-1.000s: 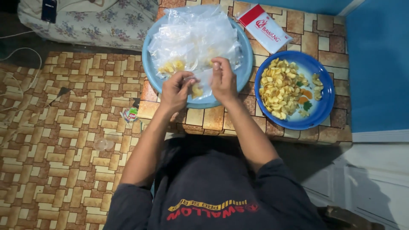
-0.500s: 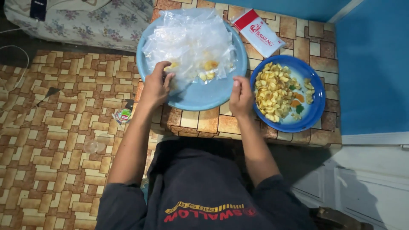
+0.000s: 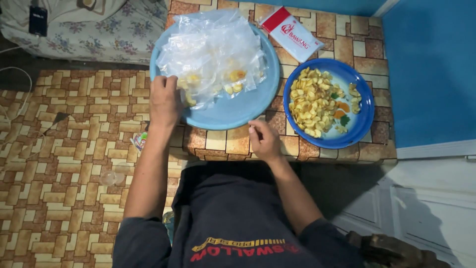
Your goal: The person transfers portions of fried garlic chips from a larger bowl into small individual plastic bags by hand.
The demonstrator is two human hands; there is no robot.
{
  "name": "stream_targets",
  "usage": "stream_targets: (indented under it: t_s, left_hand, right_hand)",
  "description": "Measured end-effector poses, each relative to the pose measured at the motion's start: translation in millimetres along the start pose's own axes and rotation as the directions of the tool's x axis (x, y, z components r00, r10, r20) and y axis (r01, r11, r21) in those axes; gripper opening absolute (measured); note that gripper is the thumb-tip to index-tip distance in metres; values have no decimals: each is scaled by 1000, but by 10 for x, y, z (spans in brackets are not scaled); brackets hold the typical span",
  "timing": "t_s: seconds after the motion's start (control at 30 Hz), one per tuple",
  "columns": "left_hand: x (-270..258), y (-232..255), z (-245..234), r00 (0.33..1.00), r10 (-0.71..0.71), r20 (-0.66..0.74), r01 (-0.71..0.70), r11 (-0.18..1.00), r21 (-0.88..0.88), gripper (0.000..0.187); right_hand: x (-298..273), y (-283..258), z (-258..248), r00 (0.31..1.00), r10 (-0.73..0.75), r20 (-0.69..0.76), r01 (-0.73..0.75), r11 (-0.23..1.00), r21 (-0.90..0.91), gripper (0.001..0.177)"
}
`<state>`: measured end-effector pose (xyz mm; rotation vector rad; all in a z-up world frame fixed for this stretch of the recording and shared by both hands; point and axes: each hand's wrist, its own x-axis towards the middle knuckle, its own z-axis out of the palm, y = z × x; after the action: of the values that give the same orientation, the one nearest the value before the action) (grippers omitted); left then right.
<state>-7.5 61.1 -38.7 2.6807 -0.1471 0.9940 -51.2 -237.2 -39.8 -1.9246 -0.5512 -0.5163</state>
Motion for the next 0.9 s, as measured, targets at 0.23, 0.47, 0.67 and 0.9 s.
stream_targets:
  t_s: [0.23,0.47,0.67,0.9]
  left_hand:
    - [637,729,92,979,200,-34,-201,979,-19,15]
    - [1696,1583,1148,838,396,375,-226,878,-421,19]
    - [2234,2229,2062,706,453,544,-240,876,-418,30]
    - [2326,2483,2688,647,261,716,-193,965,-177,28]
  right_hand:
    - [-97,-40,-148,993,-99,70,108,985,-136,13]
    - [-39,-127,-181,918,-335,213,397,753,-524,14]
    - [-120,91,-183,941,-263,212,326,868,-373,15]
    - [13,11,-181,703,375,605,29,834,-550,20]
